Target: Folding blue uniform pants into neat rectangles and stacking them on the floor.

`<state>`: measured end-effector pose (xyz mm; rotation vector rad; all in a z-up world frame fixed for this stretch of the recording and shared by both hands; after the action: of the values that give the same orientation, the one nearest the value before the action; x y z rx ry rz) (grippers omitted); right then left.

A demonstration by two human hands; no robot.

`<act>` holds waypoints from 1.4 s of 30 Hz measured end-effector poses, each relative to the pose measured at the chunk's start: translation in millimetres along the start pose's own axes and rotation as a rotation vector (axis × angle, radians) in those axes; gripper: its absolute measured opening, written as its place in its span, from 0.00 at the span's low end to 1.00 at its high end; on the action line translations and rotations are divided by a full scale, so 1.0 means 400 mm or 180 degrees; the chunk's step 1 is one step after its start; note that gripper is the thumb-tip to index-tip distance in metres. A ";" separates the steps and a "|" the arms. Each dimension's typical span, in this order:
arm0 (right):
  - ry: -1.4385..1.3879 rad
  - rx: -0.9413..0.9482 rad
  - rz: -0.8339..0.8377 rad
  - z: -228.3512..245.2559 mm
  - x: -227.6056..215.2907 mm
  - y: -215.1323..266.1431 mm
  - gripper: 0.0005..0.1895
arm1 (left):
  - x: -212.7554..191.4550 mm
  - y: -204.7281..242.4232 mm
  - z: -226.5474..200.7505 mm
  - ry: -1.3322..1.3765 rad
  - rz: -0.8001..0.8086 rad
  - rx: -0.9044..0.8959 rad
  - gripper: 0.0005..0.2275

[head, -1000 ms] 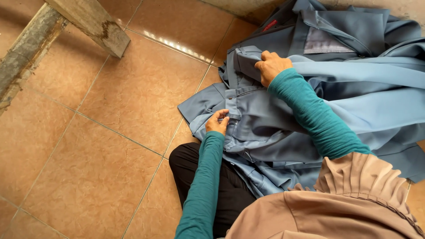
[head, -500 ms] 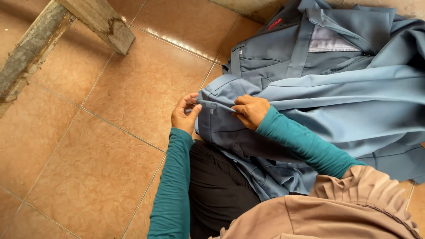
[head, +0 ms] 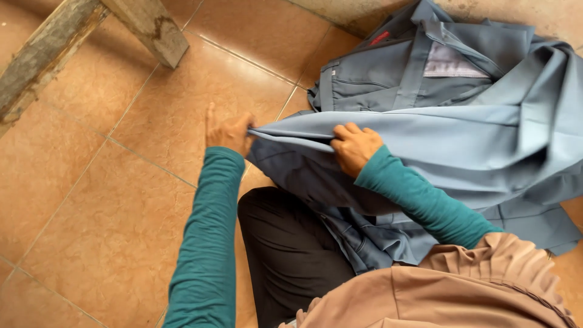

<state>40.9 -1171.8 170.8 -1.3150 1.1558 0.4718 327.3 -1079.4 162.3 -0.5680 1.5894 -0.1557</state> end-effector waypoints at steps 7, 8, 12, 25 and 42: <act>-0.0240 0.0530 0.1020 -0.071 0.267 0.012 0.05 | -0.059 0.151 0.365 -0.0686 -0.0519 -0.0196 0.15; -0.0272 0.0451 0.0997 -0.068 0.321 -0.035 0.05 | -0.076 0.182 0.418 -0.0739 -0.0532 -0.0265 0.15; -0.0295 0.0095 0.0021 -0.011 0.432 -0.287 0.04 | -0.212 0.310 0.592 -0.1557 -0.1097 -0.0223 0.10; -0.2173 -0.0901 -0.0259 0.925 0.509 -0.243 0.07 | -0.370 1.369 0.744 -0.2542 -0.0638 -0.0743 0.09; -0.2706 -0.1698 -0.0685 1.620 0.348 -0.042 0.05 | -0.349 1.421 0.427 0.1835 0.1624 -0.5811 0.48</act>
<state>361.4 -631.4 -40.7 -1.4350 0.1738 1.0945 343.0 -485.6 23.8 -1.4945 2.0365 1.8239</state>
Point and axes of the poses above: each hand's wrist, its own y-axis away from the middle knuckle, its own x-axis out of the palm, z = x × y, the point moved 6 cm from there along -y, towards the middle knuckle, and after that the axes turned 11 degrees about -z, right-handed, at the moved point
